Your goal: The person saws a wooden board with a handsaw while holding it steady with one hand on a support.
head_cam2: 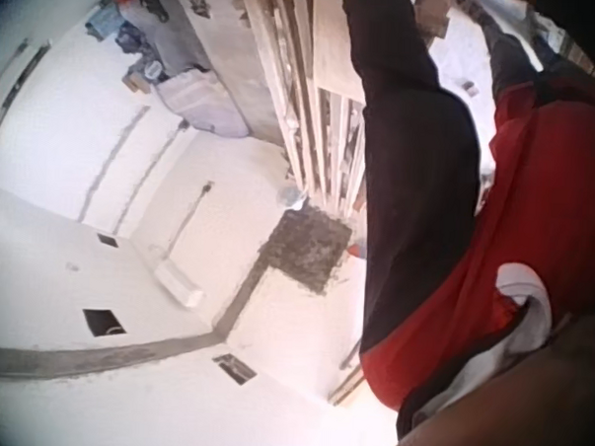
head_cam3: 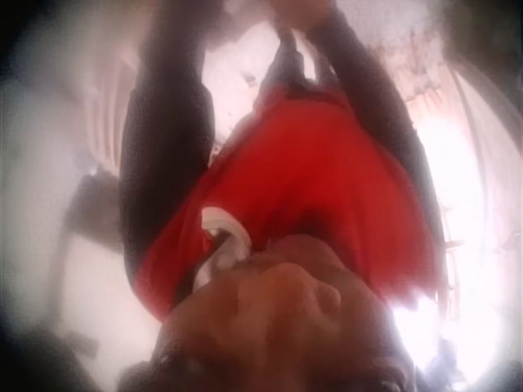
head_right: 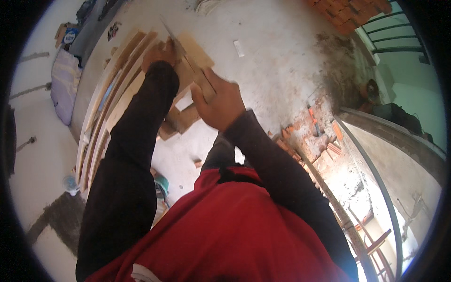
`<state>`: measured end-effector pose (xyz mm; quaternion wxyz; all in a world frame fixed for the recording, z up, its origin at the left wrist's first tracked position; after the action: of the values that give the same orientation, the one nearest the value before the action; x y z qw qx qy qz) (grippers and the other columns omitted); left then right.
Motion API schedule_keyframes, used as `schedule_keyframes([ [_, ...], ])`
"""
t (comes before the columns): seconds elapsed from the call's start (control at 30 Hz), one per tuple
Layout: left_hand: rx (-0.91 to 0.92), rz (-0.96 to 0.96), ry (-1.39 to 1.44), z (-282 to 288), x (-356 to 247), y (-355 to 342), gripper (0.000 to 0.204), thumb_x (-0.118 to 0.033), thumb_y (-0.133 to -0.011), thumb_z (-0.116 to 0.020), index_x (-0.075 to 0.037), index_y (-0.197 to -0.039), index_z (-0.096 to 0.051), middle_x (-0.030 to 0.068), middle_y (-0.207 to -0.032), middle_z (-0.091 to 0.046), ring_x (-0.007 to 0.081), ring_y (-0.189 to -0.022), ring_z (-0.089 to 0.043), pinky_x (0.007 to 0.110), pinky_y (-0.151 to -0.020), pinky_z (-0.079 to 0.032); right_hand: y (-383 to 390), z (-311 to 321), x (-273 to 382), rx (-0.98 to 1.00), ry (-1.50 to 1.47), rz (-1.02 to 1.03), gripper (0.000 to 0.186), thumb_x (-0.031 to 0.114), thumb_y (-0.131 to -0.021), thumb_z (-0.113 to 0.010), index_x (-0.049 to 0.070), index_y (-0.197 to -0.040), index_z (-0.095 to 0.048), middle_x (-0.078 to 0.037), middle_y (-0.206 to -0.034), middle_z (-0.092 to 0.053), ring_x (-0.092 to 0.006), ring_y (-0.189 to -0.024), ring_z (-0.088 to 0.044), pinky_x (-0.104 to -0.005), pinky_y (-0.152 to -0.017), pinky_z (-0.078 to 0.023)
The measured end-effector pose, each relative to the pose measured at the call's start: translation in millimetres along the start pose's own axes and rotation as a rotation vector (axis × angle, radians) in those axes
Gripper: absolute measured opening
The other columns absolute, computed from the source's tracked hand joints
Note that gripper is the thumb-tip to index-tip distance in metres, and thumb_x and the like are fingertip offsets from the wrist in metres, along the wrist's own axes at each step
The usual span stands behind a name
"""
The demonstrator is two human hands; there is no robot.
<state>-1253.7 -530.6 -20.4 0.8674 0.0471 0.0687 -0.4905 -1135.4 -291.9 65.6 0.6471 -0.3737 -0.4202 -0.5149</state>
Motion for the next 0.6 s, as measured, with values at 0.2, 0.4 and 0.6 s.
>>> schedule_keyframes([
  [0.2,0.029,0.073,0.032,1.6,21.9,5.0,0.058,-0.064,-0.092,-0.048,-0.019,-0.115,-0.075,0.0093,-0.113,-0.073,0.0267,-0.112,-0.066,0.042,-0.099,-0.045,112.3,74.7,48.1,0.13,-0.045,-0.065,0.046,0.012,-0.092,-0.061,-0.004,-0.134,-0.052,-0.021,-0.09,-0.069,-0.0275,-0.072,-0.071,-0.0353,-0.066,-0.054],
  [0.4,0.075,0.039,0.035,3.4,-4.7,5.5,0.063,-0.068,-0.09,-0.046,-0.02,-0.122,-0.072,0.0118,-0.12,-0.07,0.0306,-0.118,-0.064,0.044,-0.101,-0.047,6.5,9.9,0.9,-0.048,0.101,0.145,0.041,0.017,-0.089,-0.064,-0.002,-0.125,-0.057,-0.021,-0.087,-0.067,-0.0408,-0.079,-0.066,-0.0424,-0.069,-0.055],
  [0.6,-0.043,0.03,0.037,-0.9,18.9,2.5,0.055,-0.065,-0.089,-0.054,-0.019,-0.108,-0.077,0.0083,-0.108,-0.074,0.0268,-0.107,-0.068,0.043,-0.095,-0.047,73.1,41.4,24.6,0.139,-0.098,-0.143,0.041,0.01,-0.091,-0.06,-0.004,-0.13,-0.054,-0.02,-0.086,-0.067,-0.0248,-0.076,-0.072,-0.0358,-0.066,-0.054],
])
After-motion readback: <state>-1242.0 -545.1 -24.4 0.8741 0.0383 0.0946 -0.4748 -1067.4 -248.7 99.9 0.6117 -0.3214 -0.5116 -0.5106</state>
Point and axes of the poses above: each hand's wrist, its own y-axis away from the middle knuckle, its own z-axis out of the back of the hand, x = y × z, the point moved 9 cm from there along -y, towards the middle knuckle
